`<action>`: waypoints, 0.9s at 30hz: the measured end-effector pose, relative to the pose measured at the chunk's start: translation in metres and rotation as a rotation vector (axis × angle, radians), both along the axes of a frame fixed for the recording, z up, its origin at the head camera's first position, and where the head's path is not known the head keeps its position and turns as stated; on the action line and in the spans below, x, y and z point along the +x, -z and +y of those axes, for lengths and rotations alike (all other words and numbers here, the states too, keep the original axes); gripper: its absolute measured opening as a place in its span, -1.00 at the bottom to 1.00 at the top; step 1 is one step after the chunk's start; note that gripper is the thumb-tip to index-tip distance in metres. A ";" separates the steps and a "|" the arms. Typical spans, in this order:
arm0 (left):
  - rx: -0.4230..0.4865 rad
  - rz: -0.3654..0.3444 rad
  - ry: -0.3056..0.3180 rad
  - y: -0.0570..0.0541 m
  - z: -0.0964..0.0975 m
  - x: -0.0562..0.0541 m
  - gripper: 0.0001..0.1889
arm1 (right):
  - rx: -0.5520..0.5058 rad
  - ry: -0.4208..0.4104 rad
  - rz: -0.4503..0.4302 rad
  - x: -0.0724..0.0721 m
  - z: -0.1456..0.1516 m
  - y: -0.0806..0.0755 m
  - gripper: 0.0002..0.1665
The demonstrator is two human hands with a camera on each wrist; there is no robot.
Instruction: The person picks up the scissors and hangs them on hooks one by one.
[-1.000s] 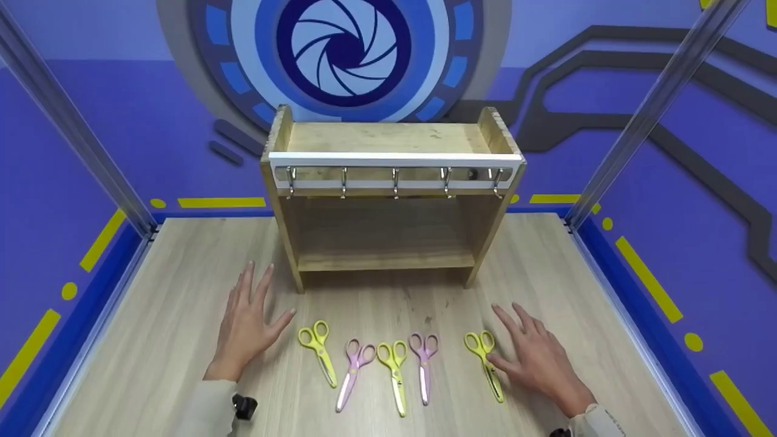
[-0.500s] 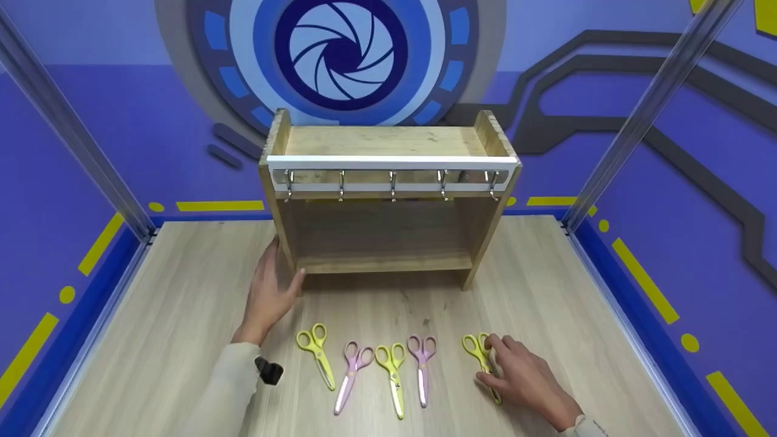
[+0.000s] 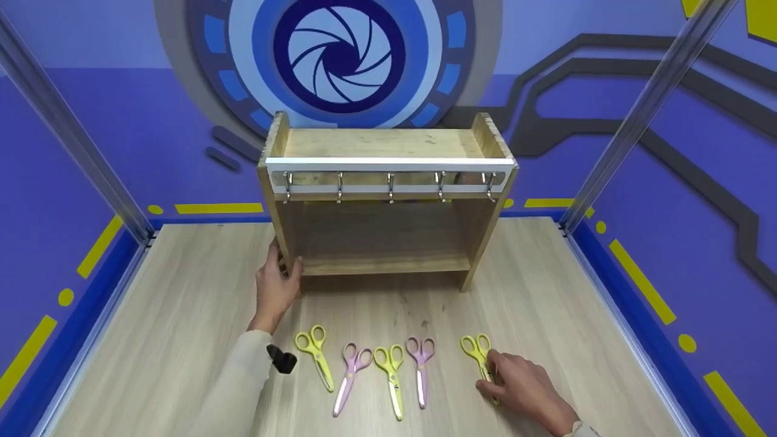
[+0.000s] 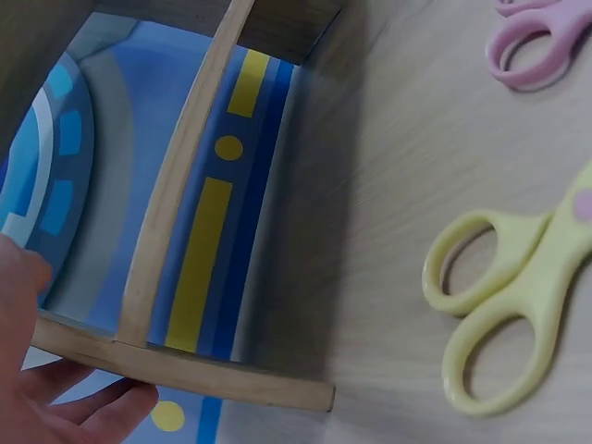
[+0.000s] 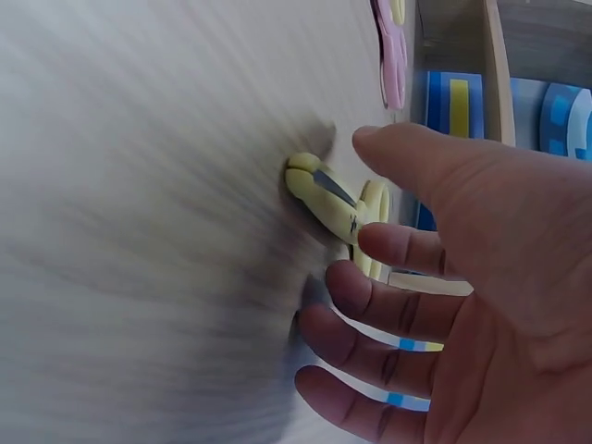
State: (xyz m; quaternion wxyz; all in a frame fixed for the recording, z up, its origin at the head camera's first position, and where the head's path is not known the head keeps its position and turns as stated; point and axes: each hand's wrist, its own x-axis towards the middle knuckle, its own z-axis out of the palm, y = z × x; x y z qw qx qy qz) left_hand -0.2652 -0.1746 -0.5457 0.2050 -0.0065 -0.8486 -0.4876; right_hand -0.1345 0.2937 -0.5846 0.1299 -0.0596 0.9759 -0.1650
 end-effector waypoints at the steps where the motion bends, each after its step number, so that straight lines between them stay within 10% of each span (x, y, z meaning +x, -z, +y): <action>1: 0.011 0.006 -0.001 0.001 0.000 -0.001 -0.33 | -0.002 -0.003 0.002 0.000 0.000 0.000 -0.64; 27: 0.098 -0.038 -0.031 0.010 0.001 -0.004 -0.36 | -0.087 0.159 0.052 -0.011 0.010 -0.003 -0.77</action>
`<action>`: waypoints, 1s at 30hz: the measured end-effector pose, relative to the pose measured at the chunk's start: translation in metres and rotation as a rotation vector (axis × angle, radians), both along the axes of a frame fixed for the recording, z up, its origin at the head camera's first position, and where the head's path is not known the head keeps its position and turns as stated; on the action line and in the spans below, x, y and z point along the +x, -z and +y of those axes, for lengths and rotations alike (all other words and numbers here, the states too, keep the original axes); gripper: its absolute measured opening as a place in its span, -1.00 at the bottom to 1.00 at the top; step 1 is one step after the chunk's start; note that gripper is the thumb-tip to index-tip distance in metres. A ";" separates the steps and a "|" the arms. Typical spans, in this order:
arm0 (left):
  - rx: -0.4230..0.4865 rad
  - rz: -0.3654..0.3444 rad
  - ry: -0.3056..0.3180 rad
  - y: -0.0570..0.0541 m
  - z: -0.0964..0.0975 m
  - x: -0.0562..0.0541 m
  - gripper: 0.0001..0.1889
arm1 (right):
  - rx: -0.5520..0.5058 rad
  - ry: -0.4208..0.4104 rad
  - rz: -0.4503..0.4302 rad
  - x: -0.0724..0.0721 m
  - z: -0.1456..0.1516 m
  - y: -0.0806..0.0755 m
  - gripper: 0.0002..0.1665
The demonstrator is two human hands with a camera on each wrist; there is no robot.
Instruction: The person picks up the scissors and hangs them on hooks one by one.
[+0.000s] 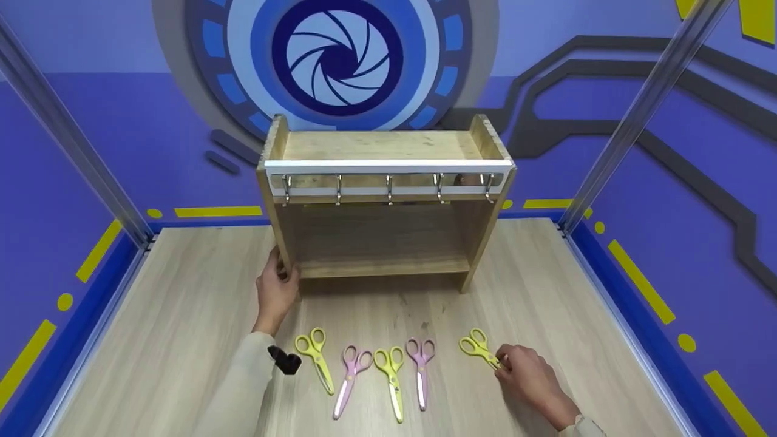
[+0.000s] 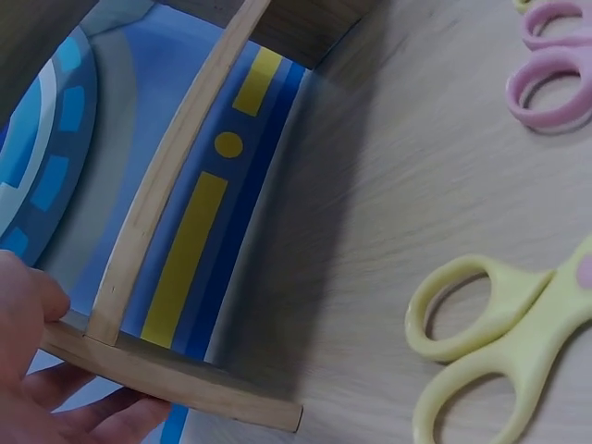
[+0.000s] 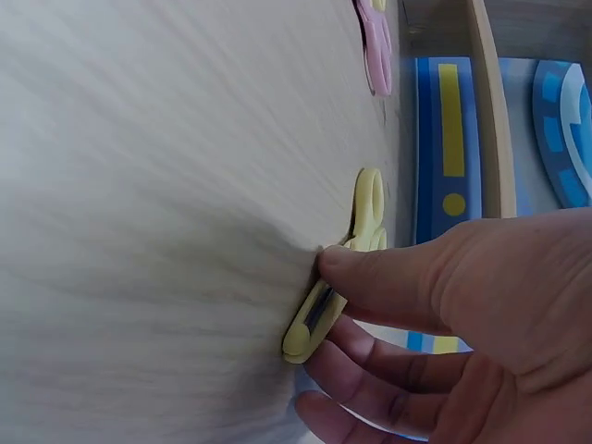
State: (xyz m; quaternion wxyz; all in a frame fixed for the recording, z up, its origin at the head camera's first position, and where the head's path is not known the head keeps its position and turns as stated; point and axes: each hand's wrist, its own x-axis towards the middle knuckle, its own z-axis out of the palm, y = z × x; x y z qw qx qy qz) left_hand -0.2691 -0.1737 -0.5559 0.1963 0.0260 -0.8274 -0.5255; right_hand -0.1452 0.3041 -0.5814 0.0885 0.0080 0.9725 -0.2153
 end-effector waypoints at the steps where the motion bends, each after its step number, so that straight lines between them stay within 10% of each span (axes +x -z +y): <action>1: 0.002 -0.010 0.001 0.001 0.000 0.000 -0.37 | -0.003 0.003 -0.002 -0.002 0.000 0.000 -0.77; 30: 0.026 -0.106 0.032 0.009 -0.005 -0.002 -0.41 | -0.049 0.000 -0.044 -0.019 0.004 -0.002 -0.80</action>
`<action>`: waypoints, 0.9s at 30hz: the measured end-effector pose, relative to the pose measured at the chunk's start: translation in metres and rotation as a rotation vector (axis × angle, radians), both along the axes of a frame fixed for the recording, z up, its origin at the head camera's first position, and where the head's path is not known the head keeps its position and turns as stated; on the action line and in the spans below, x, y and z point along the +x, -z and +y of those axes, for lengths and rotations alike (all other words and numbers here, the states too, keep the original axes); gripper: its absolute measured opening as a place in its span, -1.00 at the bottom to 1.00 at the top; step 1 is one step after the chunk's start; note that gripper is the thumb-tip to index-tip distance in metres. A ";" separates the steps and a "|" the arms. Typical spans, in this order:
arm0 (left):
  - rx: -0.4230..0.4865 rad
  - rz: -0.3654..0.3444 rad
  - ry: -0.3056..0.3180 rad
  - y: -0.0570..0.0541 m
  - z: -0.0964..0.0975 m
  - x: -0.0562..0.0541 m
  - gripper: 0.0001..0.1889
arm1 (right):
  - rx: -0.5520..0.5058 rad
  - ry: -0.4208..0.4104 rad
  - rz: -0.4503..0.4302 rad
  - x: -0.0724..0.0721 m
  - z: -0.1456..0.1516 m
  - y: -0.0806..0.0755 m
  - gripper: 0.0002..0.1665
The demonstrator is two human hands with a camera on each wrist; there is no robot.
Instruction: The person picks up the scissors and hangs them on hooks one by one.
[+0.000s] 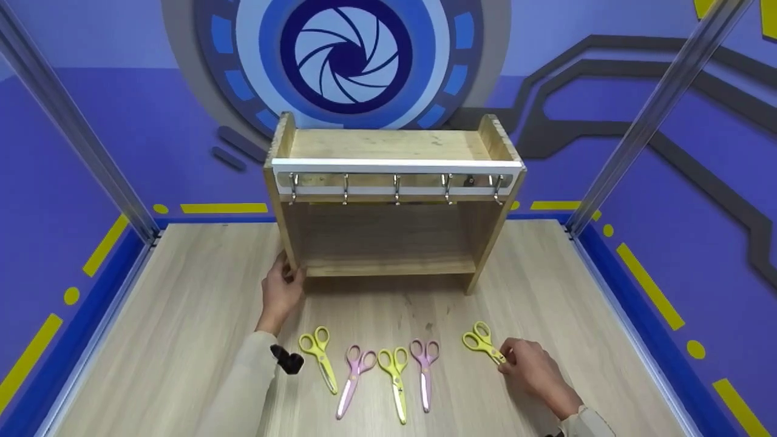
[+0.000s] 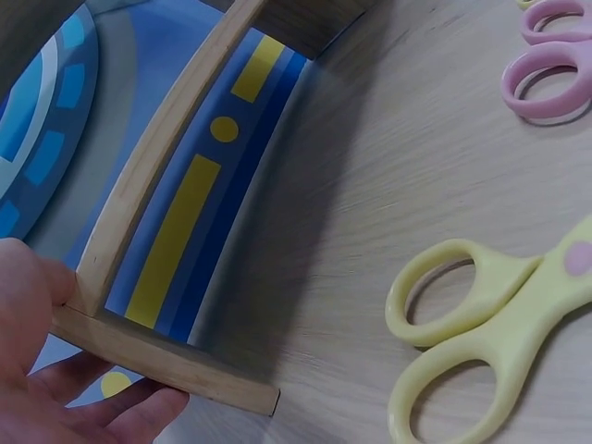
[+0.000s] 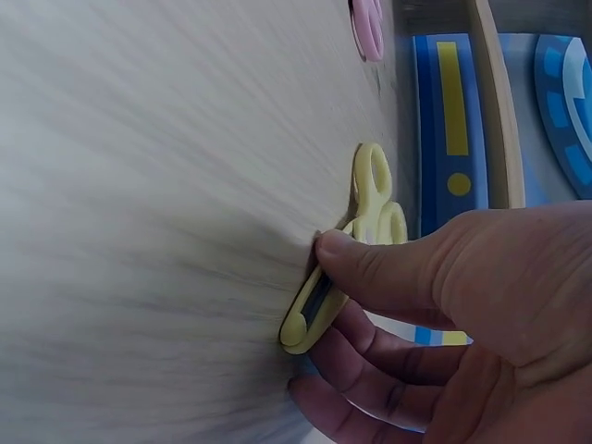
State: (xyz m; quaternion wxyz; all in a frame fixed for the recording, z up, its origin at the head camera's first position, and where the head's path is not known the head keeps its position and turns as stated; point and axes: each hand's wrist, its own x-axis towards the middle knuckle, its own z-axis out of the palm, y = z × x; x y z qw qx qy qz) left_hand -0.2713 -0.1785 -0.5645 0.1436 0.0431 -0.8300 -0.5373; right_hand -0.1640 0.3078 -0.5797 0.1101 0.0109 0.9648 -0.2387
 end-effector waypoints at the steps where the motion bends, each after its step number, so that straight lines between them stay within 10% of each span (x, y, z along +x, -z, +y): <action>1: -0.002 -0.006 0.000 0.000 0.000 0.000 -0.40 | 0.002 -0.003 0.002 0.000 0.000 0.000 -0.80; 14: 0.005 0.000 0.010 0.002 -0.001 -0.002 -0.41 | 0.071 -0.055 0.073 -0.003 0.003 -0.005 -0.73; 27: 0.018 -0.017 0.035 0.002 -0.004 0.000 -0.38 | 0.150 -0.156 0.264 -0.010 0.012 -0.045 -0.73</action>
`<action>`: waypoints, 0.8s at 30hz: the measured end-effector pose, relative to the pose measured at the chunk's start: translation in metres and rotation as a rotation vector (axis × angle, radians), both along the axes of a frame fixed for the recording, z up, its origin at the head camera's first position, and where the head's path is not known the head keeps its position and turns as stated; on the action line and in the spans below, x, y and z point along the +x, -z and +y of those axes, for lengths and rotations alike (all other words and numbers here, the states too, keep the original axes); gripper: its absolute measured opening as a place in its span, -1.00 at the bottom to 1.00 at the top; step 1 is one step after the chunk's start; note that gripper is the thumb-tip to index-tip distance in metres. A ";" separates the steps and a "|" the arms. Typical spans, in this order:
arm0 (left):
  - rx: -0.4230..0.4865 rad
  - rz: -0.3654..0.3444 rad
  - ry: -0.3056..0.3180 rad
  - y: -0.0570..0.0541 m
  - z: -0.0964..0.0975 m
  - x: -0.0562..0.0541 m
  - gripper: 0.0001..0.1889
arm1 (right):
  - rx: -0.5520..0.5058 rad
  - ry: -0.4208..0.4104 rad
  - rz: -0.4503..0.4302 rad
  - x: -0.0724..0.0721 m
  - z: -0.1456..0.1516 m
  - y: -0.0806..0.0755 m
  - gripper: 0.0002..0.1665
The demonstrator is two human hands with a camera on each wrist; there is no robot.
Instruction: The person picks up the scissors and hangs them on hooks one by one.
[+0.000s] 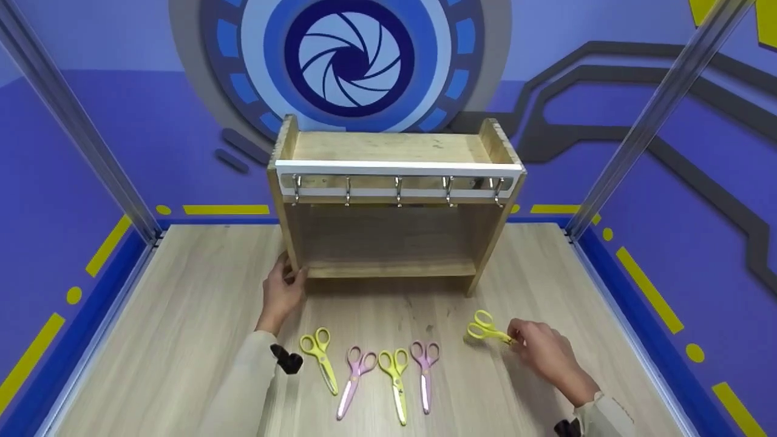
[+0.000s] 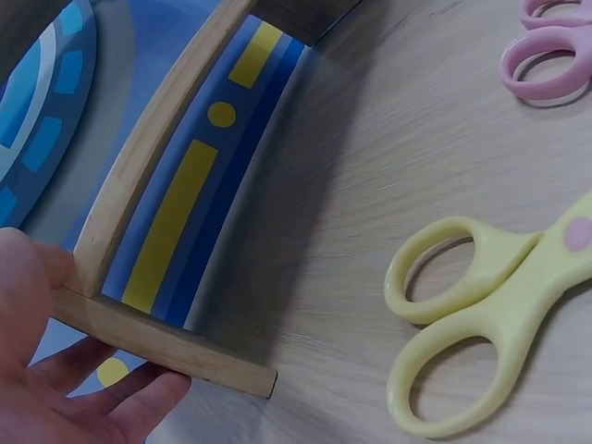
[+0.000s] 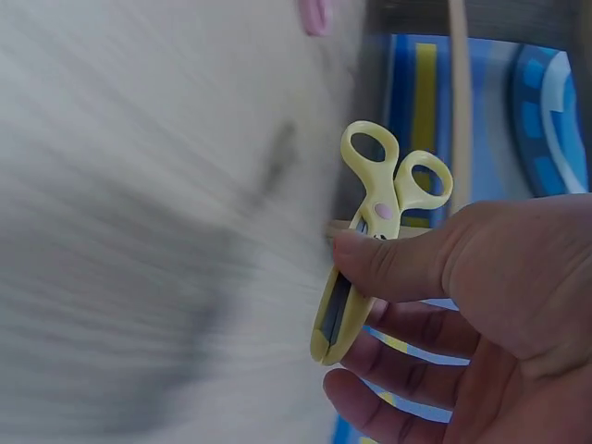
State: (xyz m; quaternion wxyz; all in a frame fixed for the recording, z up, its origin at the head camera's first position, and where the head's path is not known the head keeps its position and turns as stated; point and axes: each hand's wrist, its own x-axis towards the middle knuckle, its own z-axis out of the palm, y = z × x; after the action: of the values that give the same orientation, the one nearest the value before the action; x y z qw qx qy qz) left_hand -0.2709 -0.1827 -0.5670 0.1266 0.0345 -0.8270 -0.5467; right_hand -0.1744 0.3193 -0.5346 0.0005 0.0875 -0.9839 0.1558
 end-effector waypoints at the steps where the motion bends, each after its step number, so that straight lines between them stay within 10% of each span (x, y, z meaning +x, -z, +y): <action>1: 0.001 -0.002 0.001 0.000 0.000 0.000 -0.38 | -0.003 -0.008 0.019 -0.001 0.000 -0.005 -0.75; 24: -0.012 0.014 -0.010 0.001 0.002 -0.001 -0.39 | -0.147 -0.064 0.505 -0.036 -0.016 -0.111 -0.84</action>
State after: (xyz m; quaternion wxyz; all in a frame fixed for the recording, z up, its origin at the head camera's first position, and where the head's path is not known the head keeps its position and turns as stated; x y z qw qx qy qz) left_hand -0.2721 -0.1806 -0.5679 0.1351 0.0339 -0.8292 -0.5413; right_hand -0.2101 0.3035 -0.4232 0.2475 0.1545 -0.9353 0.2001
